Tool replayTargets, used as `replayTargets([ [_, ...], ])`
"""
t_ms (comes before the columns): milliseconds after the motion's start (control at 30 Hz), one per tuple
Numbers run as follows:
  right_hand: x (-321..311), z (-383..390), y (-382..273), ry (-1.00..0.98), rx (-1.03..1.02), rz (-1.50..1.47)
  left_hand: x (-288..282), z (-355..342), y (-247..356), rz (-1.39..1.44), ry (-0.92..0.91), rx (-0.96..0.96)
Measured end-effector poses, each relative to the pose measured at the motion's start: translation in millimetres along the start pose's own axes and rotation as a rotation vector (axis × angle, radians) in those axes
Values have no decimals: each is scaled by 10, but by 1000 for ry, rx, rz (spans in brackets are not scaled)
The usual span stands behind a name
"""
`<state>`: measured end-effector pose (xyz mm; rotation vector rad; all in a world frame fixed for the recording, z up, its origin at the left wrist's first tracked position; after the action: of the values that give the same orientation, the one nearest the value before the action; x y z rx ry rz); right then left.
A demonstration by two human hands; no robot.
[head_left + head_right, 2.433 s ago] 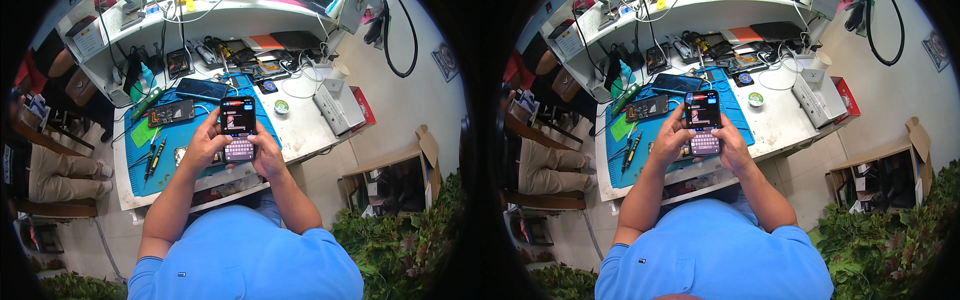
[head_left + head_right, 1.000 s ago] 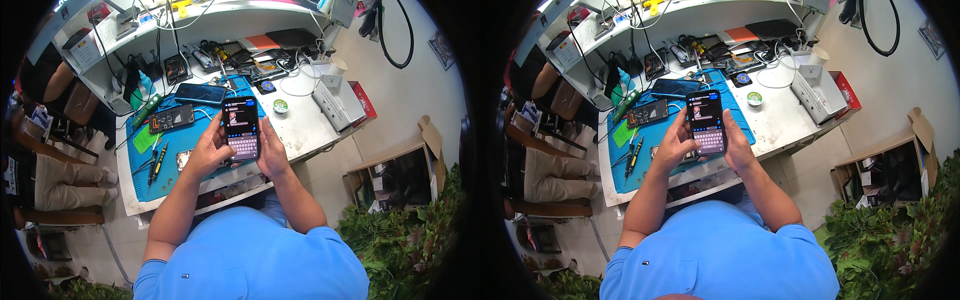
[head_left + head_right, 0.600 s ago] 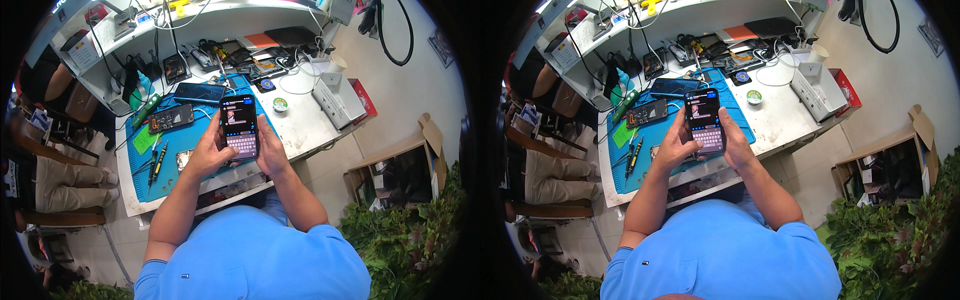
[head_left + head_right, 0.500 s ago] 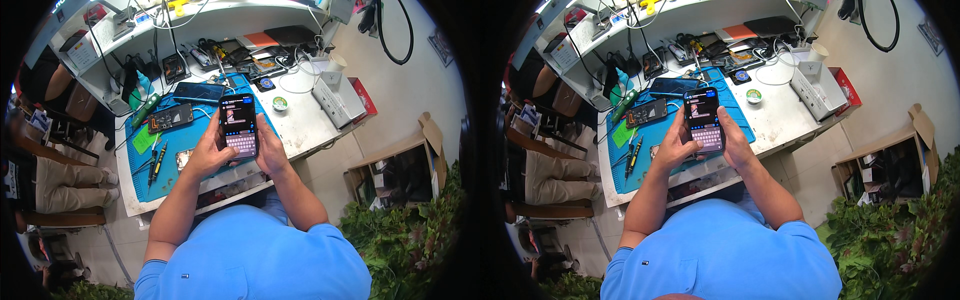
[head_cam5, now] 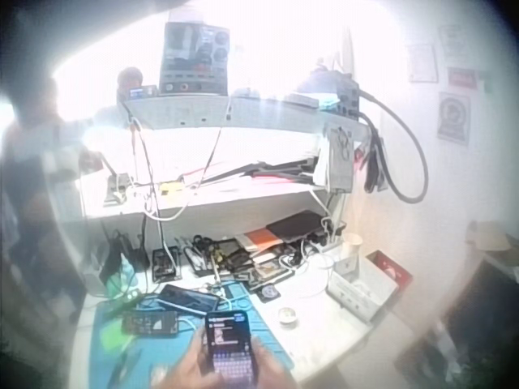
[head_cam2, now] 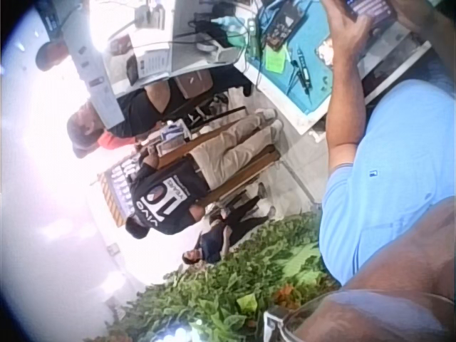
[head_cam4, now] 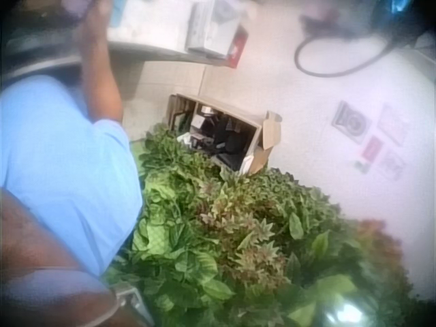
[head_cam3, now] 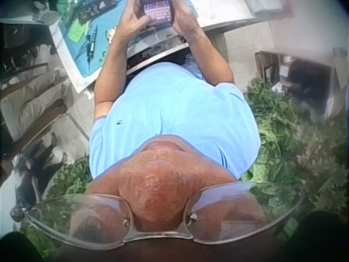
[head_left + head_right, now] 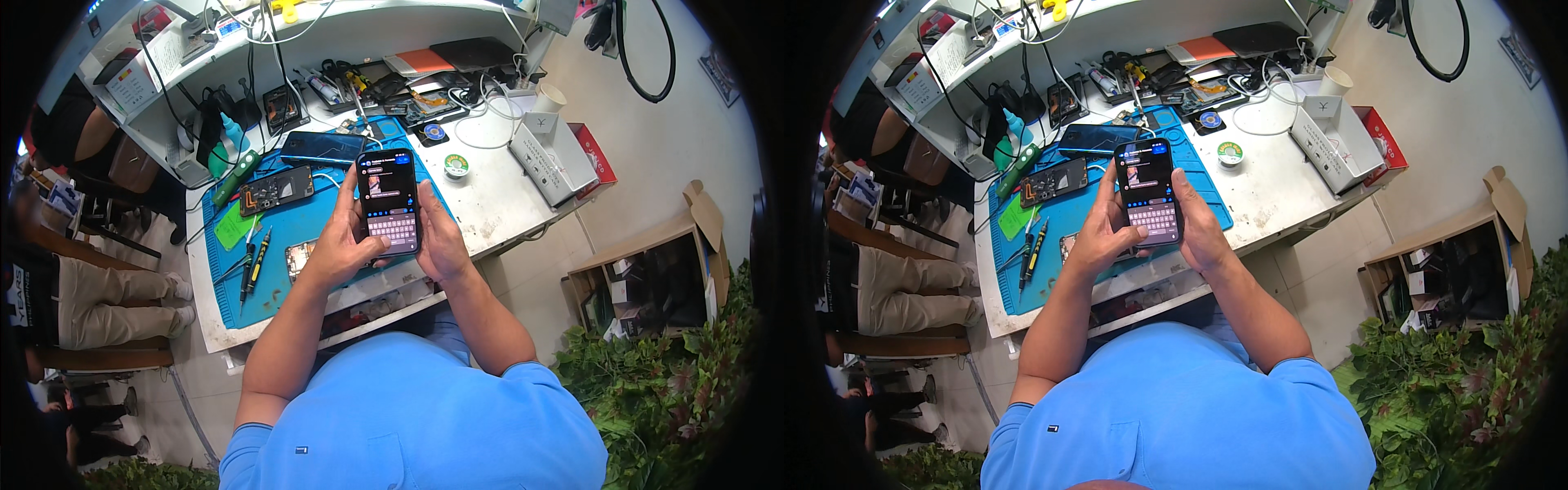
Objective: The person handles a smartphone battery and a disassembled phone on a workbench, then uses a second smartphone to type a message. Afterward, they place the battery into the phone chassis and connect internal ribbon cables.
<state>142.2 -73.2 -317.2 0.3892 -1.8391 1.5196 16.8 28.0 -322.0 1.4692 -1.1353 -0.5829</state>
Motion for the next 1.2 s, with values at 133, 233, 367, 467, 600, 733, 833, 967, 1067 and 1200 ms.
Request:
replayTargets([
  [133, -38, 8, -17, -52, 4, 34, -6, -3, -8, -18, 2, 9],
  [233, -31, 0, -17, -37, 1, 39, -17, -8, -35, -46, 8, 36],
  [367, 1, -9, -13, 18, -13, 31, -9, -15, -6, -30, -6, 16],
  [467, -6, 0, -26, -8, -7, 34, 15, -12, 48, -8, -3, 0],
  [600, -17, 0, -3, -37, -1, 37, -15, -15, 12, -30, 5, 11],
  [733, -18, 14, 2, -40, 14, 9, -16, -12, -3, -20, 17, 22],
  [833, -82, 34, -13, -59, 40, -13, 3, 22, 47, 41, 21, -38],
  [967, -119, 56, -64, -121, 69, 68, -38, 5, 79, 87, 13, -42],
  [1067, -99, 66, -102, -138, 97, 72, -43, -3, 60, 104, 19, -23],
  [1200, -116, 61, -93, -113, 98, 93, -61, -9, 69, 129, 20, -38],
])
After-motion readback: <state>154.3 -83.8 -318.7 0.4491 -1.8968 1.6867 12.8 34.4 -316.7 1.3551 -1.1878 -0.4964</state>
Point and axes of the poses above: each hand's wrist, its own z-axis away from the middle knuckle, its own x-axis out of the palm, y = z × x, the point moved 2 cm from there along -z, towards the middle knuckle, and after that the axes turned 1 degree about x, right-handed, at the moved point
